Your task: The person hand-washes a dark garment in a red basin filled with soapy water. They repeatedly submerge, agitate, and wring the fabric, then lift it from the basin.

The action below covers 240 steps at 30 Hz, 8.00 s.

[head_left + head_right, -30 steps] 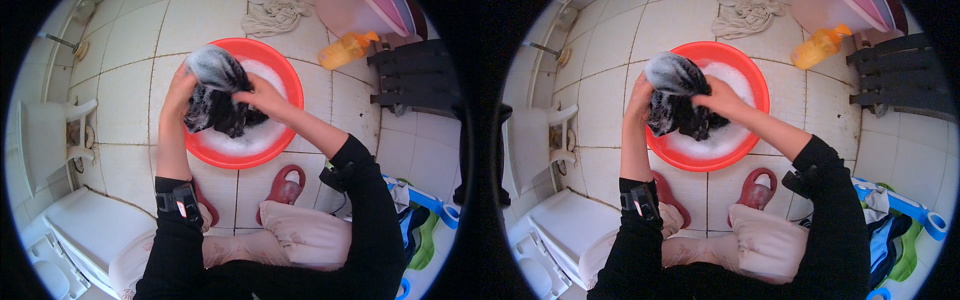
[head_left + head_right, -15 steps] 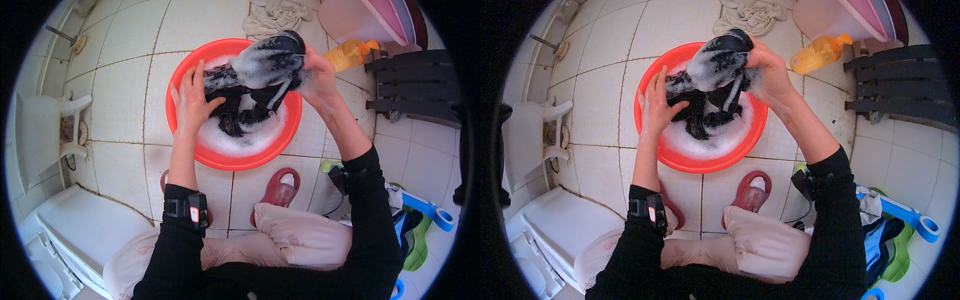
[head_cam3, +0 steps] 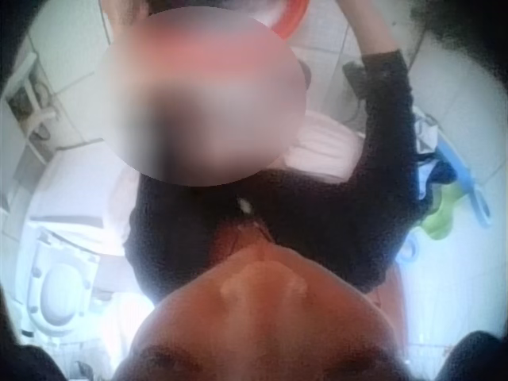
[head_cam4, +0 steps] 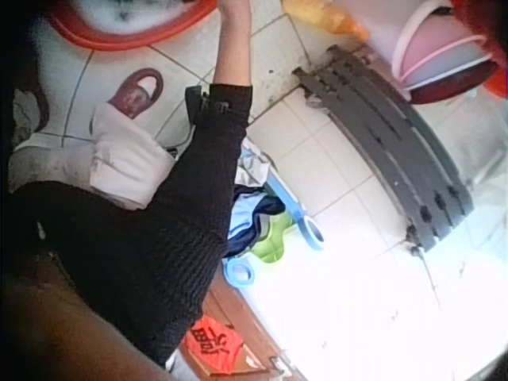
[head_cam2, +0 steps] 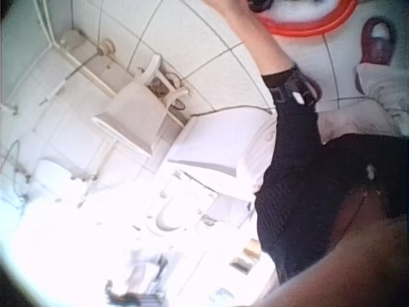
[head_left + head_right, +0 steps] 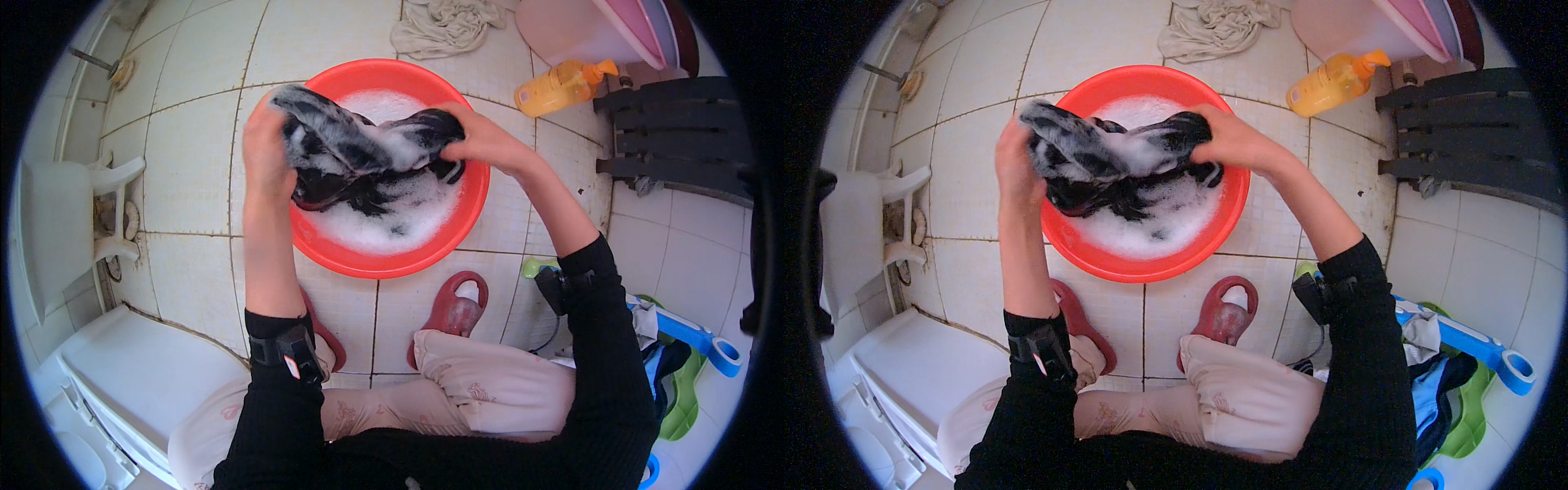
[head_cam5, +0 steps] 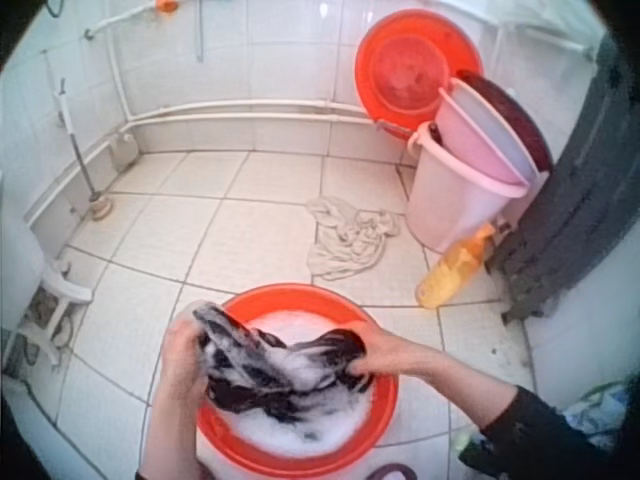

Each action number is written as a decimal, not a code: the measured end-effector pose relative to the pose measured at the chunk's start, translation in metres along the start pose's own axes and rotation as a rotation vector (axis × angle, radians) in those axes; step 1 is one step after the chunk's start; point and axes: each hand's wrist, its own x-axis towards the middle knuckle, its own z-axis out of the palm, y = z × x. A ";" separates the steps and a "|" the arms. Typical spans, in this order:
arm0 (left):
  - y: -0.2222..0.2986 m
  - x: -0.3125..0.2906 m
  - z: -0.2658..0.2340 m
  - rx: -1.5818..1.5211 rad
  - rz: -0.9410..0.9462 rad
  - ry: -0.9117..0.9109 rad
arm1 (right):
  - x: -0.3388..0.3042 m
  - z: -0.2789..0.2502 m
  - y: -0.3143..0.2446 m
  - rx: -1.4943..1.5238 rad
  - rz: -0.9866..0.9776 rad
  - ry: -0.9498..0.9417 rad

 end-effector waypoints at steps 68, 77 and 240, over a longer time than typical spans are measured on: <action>-0.134 0.010 0.039 -0.775 -0.301 0.093 | 0.038 0.034 0.042 0.400 0.225 0.244; -0.179 -0.015 0.030 -0.158 -0.518 0.500 | 0.023 0.113 0.074 -0.948 0.335 0.128; -0.179 0.023 0.026 -0.875 -0.505 0.480 | 0.058 0.088 0.031 -0.328 0.193 0.167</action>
